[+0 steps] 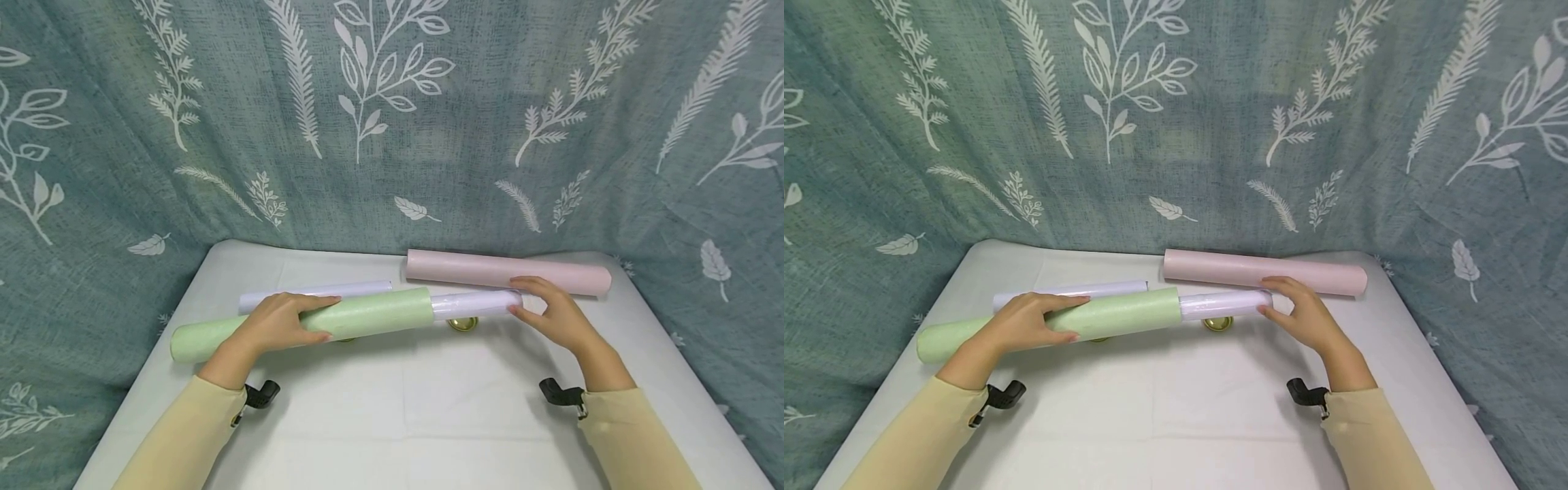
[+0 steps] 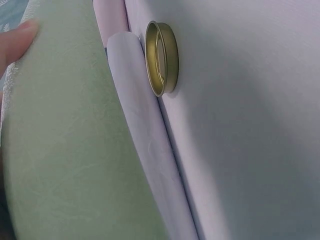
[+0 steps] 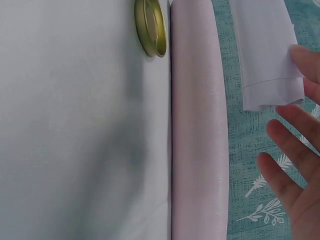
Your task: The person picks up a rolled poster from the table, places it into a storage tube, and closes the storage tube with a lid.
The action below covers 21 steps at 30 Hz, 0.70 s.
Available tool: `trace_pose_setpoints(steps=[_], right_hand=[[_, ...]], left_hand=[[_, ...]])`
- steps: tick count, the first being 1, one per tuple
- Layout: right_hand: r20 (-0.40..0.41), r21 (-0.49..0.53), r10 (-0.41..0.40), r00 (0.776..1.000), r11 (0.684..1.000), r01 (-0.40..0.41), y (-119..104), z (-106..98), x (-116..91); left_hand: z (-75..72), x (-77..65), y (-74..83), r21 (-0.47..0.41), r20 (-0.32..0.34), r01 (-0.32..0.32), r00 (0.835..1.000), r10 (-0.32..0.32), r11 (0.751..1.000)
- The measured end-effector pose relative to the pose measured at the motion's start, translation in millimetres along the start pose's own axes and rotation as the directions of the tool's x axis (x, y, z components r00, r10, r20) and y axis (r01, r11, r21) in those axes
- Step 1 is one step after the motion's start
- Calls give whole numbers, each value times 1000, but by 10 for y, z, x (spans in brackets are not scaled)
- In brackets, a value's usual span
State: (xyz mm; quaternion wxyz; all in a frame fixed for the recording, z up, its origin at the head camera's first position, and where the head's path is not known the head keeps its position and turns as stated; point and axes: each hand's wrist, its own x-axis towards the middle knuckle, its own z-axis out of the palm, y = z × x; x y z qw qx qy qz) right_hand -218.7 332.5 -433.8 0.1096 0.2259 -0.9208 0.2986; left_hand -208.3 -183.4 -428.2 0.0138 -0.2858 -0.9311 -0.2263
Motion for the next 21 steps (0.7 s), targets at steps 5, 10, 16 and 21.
trace_pose_setpoints(steps=[5,10,16,21], right_hand=[[42,18,34,999,999,-35,58,42,-28],[37,15,1,999,1000,-1,72,62,-42],[39,61,-16,999,998,13,31,68,-41],[42,97,-28,999,995,24,-25,75,-36]], left_hand=[[17,-1,5,5,1,-5,1000,5,1000],[35,-4,7,10,-3,-11,1000,11,1000],[47,-6,10,12,-5,-16,1000,16,1000],[47,5,21,8,0,-22,1000,22,1000]])
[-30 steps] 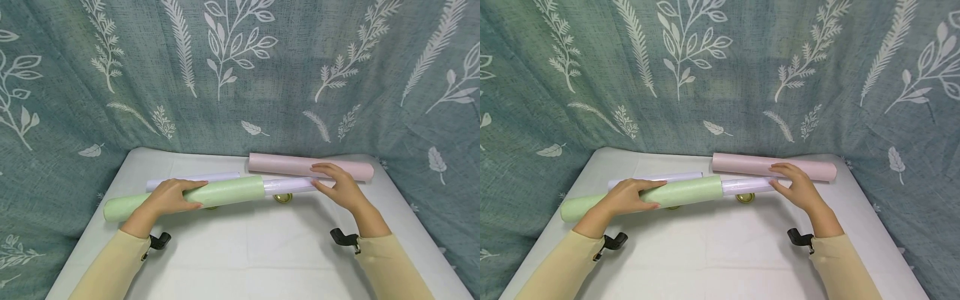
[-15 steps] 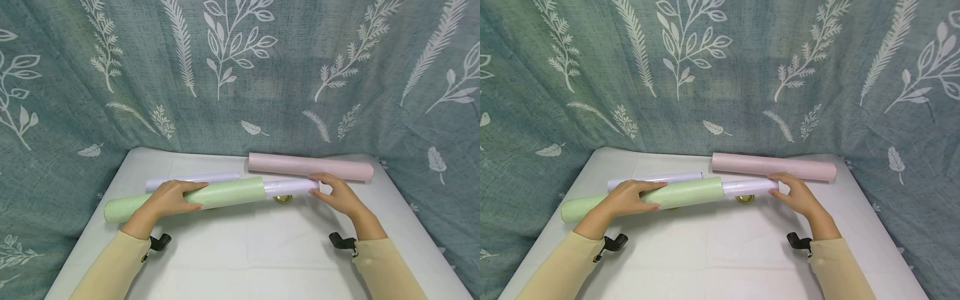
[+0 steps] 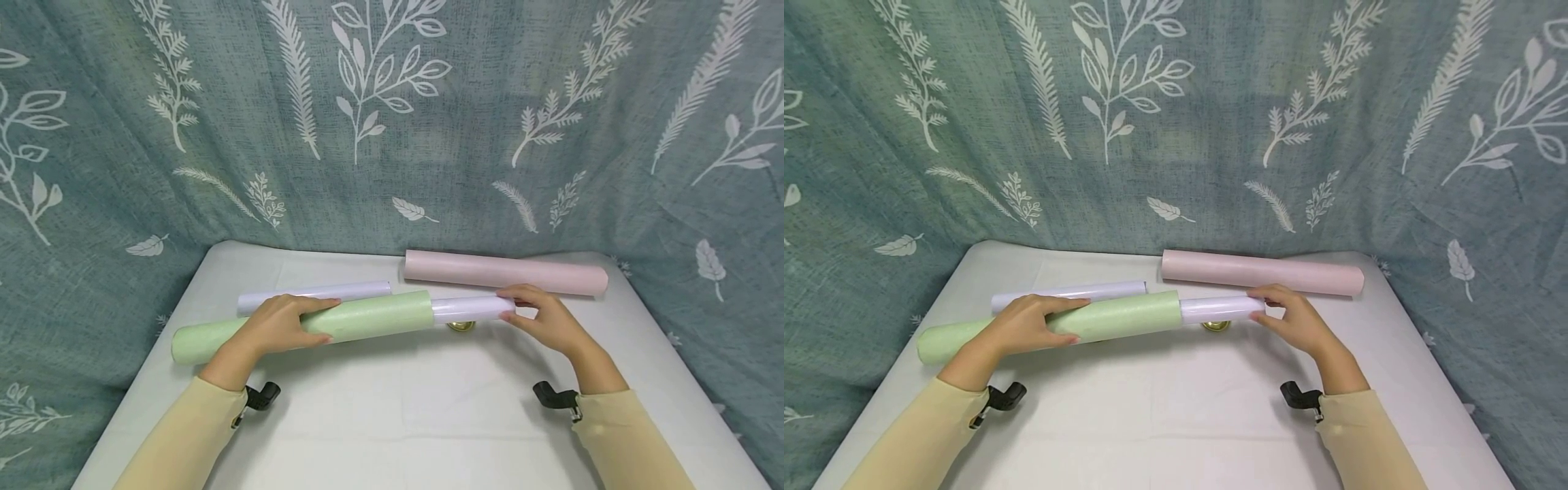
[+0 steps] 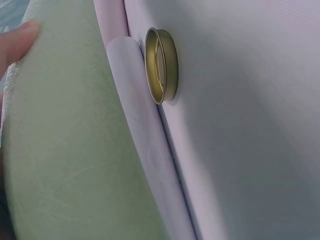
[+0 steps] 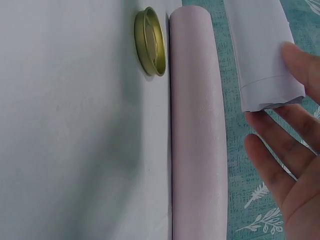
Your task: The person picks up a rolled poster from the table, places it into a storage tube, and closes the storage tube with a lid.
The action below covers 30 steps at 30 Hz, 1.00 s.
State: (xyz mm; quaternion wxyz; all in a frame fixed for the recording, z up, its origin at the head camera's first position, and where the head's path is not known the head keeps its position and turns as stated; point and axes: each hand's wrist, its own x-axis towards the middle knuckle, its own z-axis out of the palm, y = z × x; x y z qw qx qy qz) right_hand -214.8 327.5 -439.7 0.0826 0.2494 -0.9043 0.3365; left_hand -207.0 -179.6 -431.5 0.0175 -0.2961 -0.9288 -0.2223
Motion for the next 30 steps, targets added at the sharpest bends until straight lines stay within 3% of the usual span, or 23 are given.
trace_pose_setpoints(steps=[18,30], right_hand=[[-15,87,-52,999,995,53,-193,154,71],[9,155,-14,1000,988,12,-277,250,91]], left_hand=[[14,22,28,5,-13,-10,1000,10,1000],[4,38,52,12,-9,-14,1000,14,1000]])
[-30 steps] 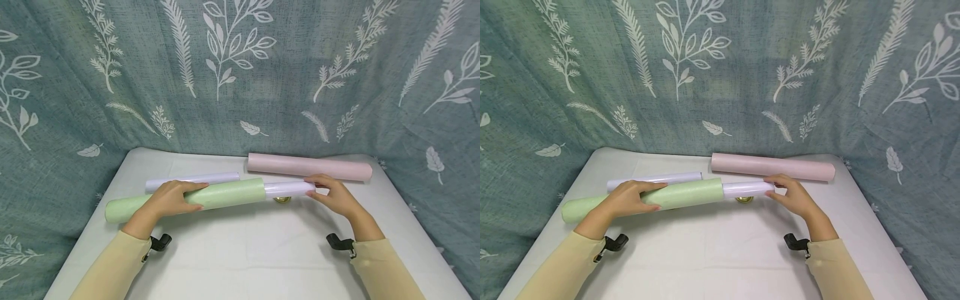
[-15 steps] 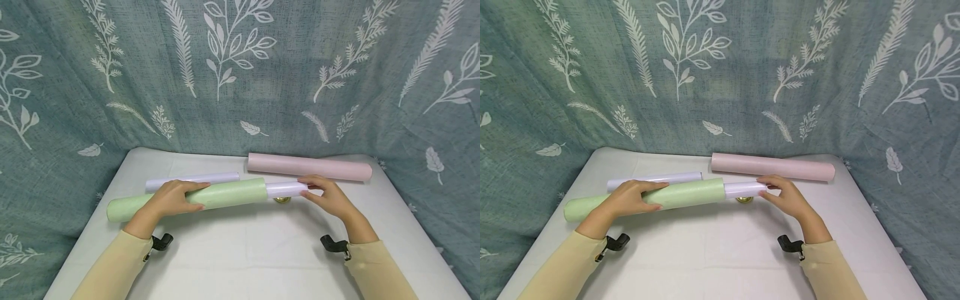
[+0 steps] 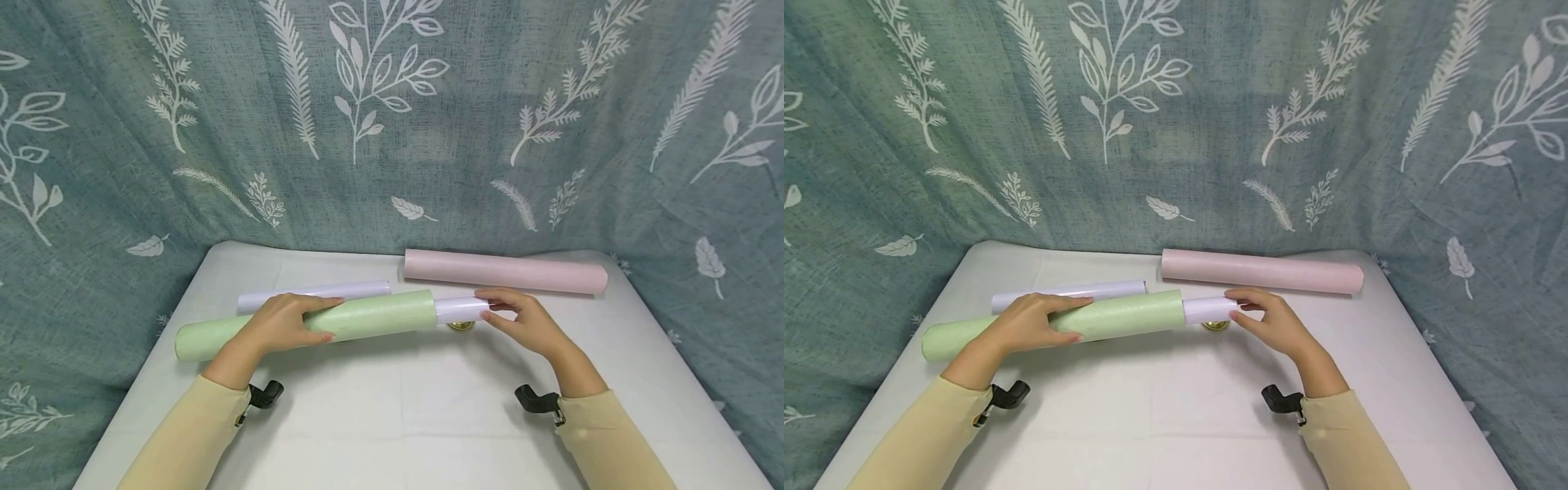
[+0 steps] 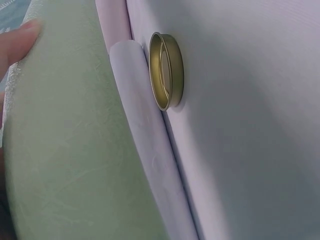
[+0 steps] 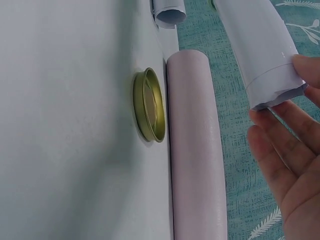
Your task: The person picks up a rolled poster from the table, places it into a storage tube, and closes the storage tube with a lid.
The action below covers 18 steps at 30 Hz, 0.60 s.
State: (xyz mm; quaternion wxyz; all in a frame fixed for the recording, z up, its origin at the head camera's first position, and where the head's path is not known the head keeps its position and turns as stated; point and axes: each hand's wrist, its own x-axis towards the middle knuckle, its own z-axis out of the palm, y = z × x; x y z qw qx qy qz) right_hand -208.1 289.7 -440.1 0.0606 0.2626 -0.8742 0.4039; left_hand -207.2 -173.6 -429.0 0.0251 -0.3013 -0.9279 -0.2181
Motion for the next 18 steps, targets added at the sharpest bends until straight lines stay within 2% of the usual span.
trace_pose_setpoints(steps=[6,14,18], right_hand=[[-2,37,-3,1000,999,4,-35,71,26],[-13,84,-23,1000,996,24,-387,76,57],[-22,128,-12,1000,992,15,-405,97,79]], left_hand=[[9,11,19,-2,17,4,1000,-4,1000],[5,17,64,-5,8,-4,1000,4,1000],[1,13,69,-7,6,2,1000,-2,1000]])
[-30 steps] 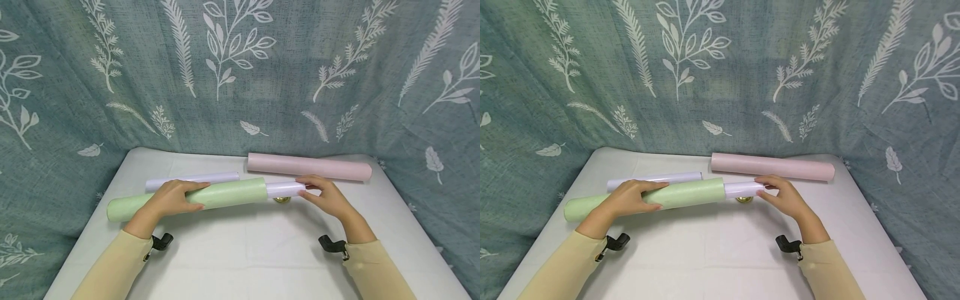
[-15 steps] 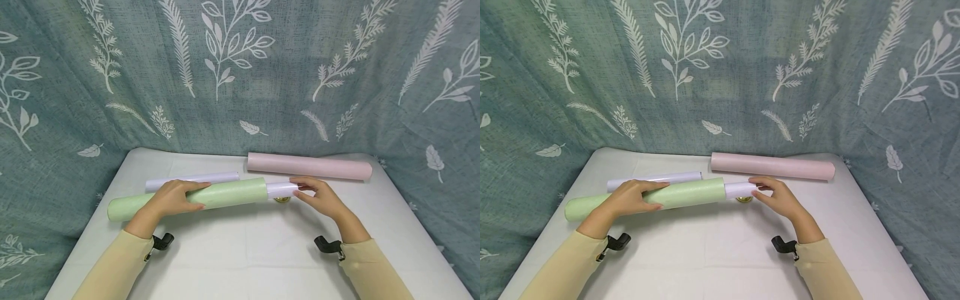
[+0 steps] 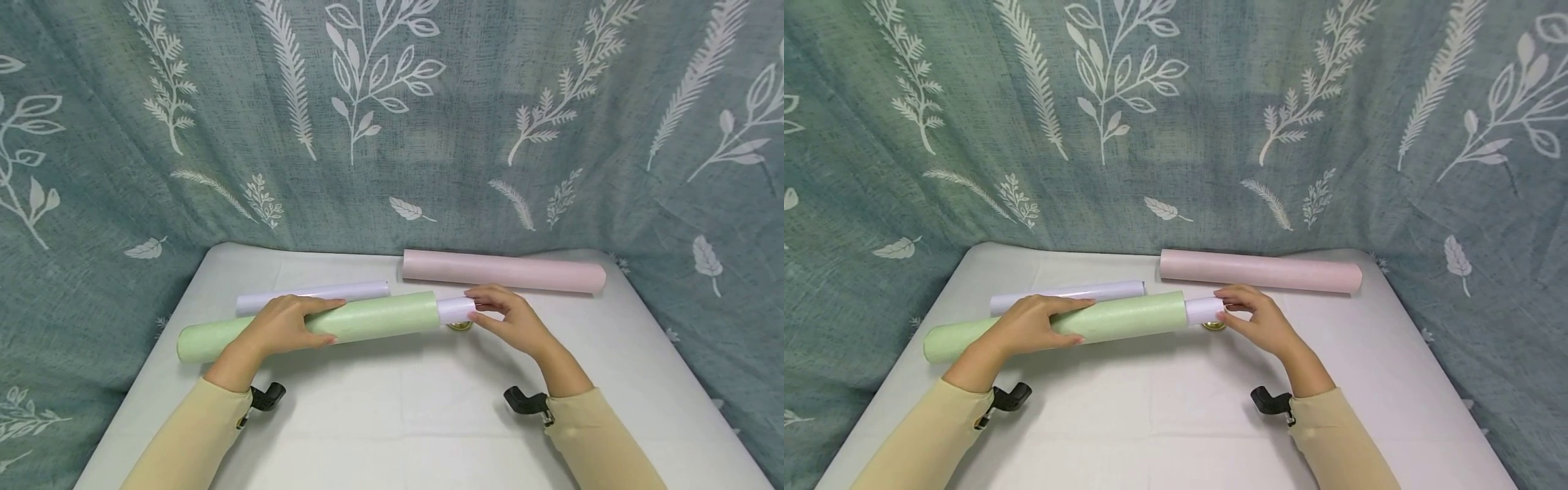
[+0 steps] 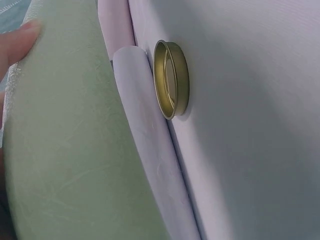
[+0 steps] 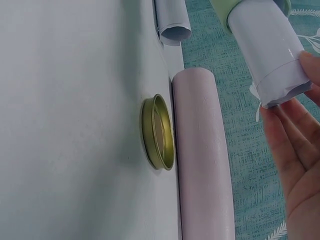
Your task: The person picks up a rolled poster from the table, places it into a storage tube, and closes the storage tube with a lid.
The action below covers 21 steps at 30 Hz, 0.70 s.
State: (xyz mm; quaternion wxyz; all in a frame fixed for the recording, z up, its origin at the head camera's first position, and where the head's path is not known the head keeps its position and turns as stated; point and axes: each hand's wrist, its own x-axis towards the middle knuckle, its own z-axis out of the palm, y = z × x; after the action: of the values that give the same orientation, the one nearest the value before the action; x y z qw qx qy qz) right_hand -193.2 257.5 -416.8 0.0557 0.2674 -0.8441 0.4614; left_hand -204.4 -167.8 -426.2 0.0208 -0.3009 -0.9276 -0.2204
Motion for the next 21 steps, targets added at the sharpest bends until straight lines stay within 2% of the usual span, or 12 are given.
trace_pose_setpoints(steps=[7,12,21], right_hand=[[-8,54,51,999,997,-50,275,89,26],[27,88,98,995,991,-100,314,114,28],[86,239,34,996,969,-54,311,179,41]], left_hand=[[17,-13,-16,-18,-1,5,1000,-5,1000],[18,-18,-19,-24,0,12,1000,-12,1000],[5,-13,-9,-21,7,6,1000,-6,1000]])
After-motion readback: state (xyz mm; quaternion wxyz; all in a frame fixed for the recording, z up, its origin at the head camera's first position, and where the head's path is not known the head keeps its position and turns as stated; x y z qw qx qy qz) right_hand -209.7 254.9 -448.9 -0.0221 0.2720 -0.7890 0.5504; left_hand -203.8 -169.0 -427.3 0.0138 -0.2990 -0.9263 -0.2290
